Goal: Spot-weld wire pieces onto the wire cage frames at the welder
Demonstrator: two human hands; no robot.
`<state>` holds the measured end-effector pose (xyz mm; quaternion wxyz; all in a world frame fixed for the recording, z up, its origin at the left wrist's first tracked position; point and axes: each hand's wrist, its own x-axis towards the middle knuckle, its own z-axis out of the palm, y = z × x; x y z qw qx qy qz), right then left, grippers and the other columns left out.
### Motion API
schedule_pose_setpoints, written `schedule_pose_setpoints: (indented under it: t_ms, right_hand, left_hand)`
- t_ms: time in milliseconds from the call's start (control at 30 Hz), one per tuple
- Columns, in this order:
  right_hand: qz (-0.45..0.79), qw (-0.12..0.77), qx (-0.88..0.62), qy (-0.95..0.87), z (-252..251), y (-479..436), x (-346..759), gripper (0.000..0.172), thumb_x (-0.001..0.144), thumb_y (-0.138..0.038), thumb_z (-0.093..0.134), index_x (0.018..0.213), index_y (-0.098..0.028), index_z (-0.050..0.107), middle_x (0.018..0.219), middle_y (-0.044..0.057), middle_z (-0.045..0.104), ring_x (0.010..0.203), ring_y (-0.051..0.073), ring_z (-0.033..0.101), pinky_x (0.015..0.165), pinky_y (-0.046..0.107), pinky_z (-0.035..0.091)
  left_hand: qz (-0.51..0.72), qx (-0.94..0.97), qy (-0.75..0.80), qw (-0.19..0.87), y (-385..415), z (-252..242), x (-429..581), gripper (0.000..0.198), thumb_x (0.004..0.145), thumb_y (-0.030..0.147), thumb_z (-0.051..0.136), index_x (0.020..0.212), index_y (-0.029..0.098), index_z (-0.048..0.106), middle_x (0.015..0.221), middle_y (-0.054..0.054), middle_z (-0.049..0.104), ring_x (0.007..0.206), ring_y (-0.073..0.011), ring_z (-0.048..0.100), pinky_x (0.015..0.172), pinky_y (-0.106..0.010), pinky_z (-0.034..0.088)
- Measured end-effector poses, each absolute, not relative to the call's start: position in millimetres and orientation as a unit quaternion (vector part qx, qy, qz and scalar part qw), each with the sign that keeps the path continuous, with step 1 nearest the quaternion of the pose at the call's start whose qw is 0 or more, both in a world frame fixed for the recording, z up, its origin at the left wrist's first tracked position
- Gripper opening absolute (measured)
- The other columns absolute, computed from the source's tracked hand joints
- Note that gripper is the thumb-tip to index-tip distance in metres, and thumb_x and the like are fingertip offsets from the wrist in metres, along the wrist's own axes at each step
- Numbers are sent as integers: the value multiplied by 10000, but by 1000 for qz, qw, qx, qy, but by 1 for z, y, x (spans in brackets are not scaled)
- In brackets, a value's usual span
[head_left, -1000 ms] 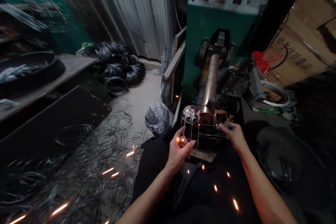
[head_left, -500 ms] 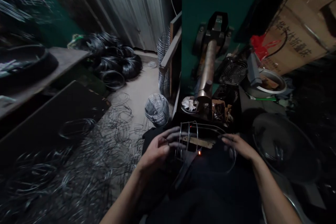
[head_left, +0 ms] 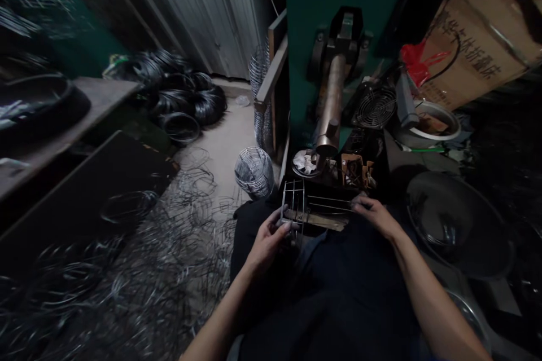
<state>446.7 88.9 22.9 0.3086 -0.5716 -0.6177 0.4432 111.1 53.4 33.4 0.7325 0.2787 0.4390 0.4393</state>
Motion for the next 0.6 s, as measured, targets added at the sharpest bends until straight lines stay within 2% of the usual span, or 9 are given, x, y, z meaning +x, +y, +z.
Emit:
schedule_pose_setpoints:
  t_ms: [200, 400, 600]
  right_hand:
    - [452, 433, -582, -519, 34, 114, 431, 501, 830, -591, 636, 588, -195, 447, 596, -33, 362, 588, 124, 321, 574, 272, 257]
    - [436, 438, -583, -527, 40, 139, 434, 524, 753, -592, 705, 543, -198, 431, 585, -28, 345, 586, 127, 317, 574, 279, 250]
    - [437, 431, -570, -546, 39, 156, 442, 490, 778, -550, 712, 547, -193, 467, 587, -24, 381, 595, 132, 349, 582, 283, 269]
  left_hand:
    - [501, 301, 431, 688, 76, 35, 136, 744, 745, 350, 817, 1402, 169, 519, 764, 16, 581, 581, -80, 526, 548, -209, 506]
    - [511, 318, 439, 667, 91, 45, 148, 807, 720, 365, 829, 1431, 169, 502, 720, 37, 518, 553, -83, 492, 496, -207, 487]
    - [510, 323, 439, 665, 101, 54, 152, 876, 723, 394, 823, 1475, 150, 448, 716, 33, 509, 556, -85, 468, 494, -214, 496]
